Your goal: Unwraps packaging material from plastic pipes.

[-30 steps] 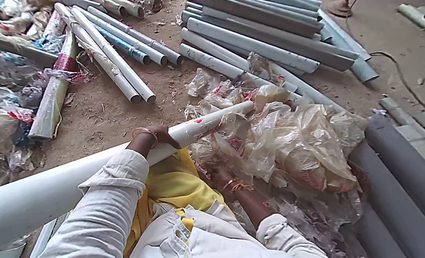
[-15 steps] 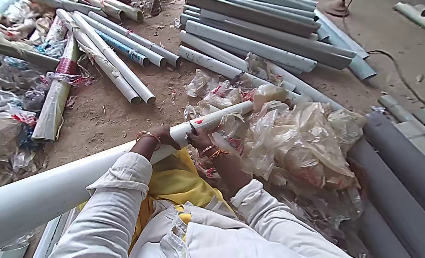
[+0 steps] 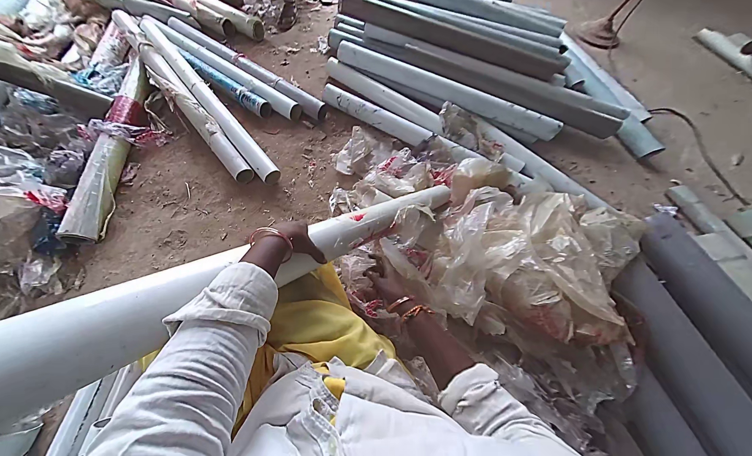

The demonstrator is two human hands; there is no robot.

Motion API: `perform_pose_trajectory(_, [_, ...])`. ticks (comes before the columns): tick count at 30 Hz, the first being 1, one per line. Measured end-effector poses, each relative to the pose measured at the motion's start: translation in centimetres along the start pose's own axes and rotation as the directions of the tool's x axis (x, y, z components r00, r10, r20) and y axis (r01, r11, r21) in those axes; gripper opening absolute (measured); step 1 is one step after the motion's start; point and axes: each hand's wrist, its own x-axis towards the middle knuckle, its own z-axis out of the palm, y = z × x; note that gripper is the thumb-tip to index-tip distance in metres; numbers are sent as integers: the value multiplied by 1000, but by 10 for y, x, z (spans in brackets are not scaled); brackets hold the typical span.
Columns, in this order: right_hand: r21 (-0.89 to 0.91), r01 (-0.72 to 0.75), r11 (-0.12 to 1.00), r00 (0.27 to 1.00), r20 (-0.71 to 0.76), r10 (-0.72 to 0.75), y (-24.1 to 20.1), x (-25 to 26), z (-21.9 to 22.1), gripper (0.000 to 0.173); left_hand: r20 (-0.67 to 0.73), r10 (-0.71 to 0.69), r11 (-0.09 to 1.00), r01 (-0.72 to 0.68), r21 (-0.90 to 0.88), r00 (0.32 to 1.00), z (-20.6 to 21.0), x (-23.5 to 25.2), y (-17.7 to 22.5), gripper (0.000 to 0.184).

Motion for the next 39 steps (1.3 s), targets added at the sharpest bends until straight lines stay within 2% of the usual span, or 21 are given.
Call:
perform_pose_trajectory(2, [64, 67, 996, 995, -77, -62, -45, 5, -2, 23, -10, -6, 1000, 7, 30, 1000, -2, -5, 6, 81])
perform_pose_trajectory(3, [66, 43, 997, 998, -53, -40, -64, 7, -2, 22, -21, -12, 999, 13, 46, 1000, -1, -7, 8, 83])
perform_pose_trajectory(5, [60, -57, 997, 998, 41, 54, -88, 14, 4, 46, -43, -25, 998, 27, 57, 999, 3, -7, 8, 86])
perform_pose_trajectory(7, [95, -147, 985, 986, 89, 138, -104, 13, 9, 55, -56, -28, 998, 31, 54, 998, 5, -8, 5, 88])
perform_pose_trajectory(9, [281, -145, 949, 989, 40, 140, -101, 10, 20, 40, -47, -31, 998, 34, 46, 998, 4, -11, 5, 85])
perform_pose_trajectory(11, [508, -119, 853, 992, 28, 122, -97, 8, 26, 24, -41, -18, 997, 21, 67, 999, 3, -9, 5, 82])
perform_pose_trajectory(13, [623, -55, 780, 998, 21, 54, -94, 9, 29, 13, -40, 2, 997, 0, 73, 999, 4, -7, 5, 82])
perform_pose_trajectory(17, [699, 120, 705, 993, -80, -90, -66, 22, 41, 22, -23, 35, 999, -35, -4, 999, 1, 6, -5, 77])
perform_pose_trajectory(18, [687, 167, 707, 986, -112, -125, -57, 23, 44, 25, -12, 33, 999, -33, -30, 999, -1, 7, -7, 76])
perform_pose_trajectory(20, [566, 231, 791, 973, -153, -174, -39, 21, 45, 23, 4, 40, 997, -40, -64, 999, -1, 11, -13, 73])
perform_pose_trajectory(22, [356, 257, 899, 964, -155, -215, -25, 18, 42, 19, 18, 52, 997, -50, -66, 998, 0, 15, -15, 73])
perform_pose_trajectory(24, [140, 263, 955, 960, -131, -246, -18, 13, 36, 24, 33, 60, 997, -58, -58, 998, 0, 17, -12, 73])
perform_pose_trajectory(28, [-115, 274, 955, 957, -70, -283, -15, 9, 29, 35, 45, 48, 998, -46, -38, 998, -2, 18, -11, 73])
perform_pose_trajectory(32, [-204, 265, 942, 962, -12, -273, 2, 26, 29, 44, 45, 42, 998, -40, -50, 998, 1, 17, -11, 75])
perform_pose_trajectory(33, [-149, 244, 958, 968, -16, -249, 2, 30, 29, 41, 30, 40, 998, -38, -53, 999, 2, 17, -12, 75])
perform_pose_trajectory(34, [-5, 198, 980, 980, -35, -198, 0, 32, 30, 35, -13, 37, 999, -37, -30, 999, 4, 18, -11, 77])
perform_pose_trajectory(35, [257, 125, 958, 992, -54, -115, -3, 28, 32, 30, -63, 51, 999, -50, 15, 997, 7, 16, -9, 79])
perform_pose_trajectory(36, [532, 20, 846, 1000, -28, -6, -8, 20, 33, 31, -117, 70, 994, -59, 90, 991, 7, 10, -4, 84])
perform_pose_trajectory(37, [706, -67, 705, 997, 13, 82, -11, 14, 30, 38, -182, 77, 984, -46, 170, 980, 10, -1, 2, 89])
perform_pose_trajectory(38, [767, -116, 631, 991, 47, 125, -11, 10, 28, 48, -264, 90, 970, -24, 241, 960, 16, -13, 7, 88])
perform_pose_trajectory(39, [751, -138, 646, 990, 77, 122, -13, 8, 27, 56, -334, 100, 961, -4, 277, 937, 25, -23, 12, 82])
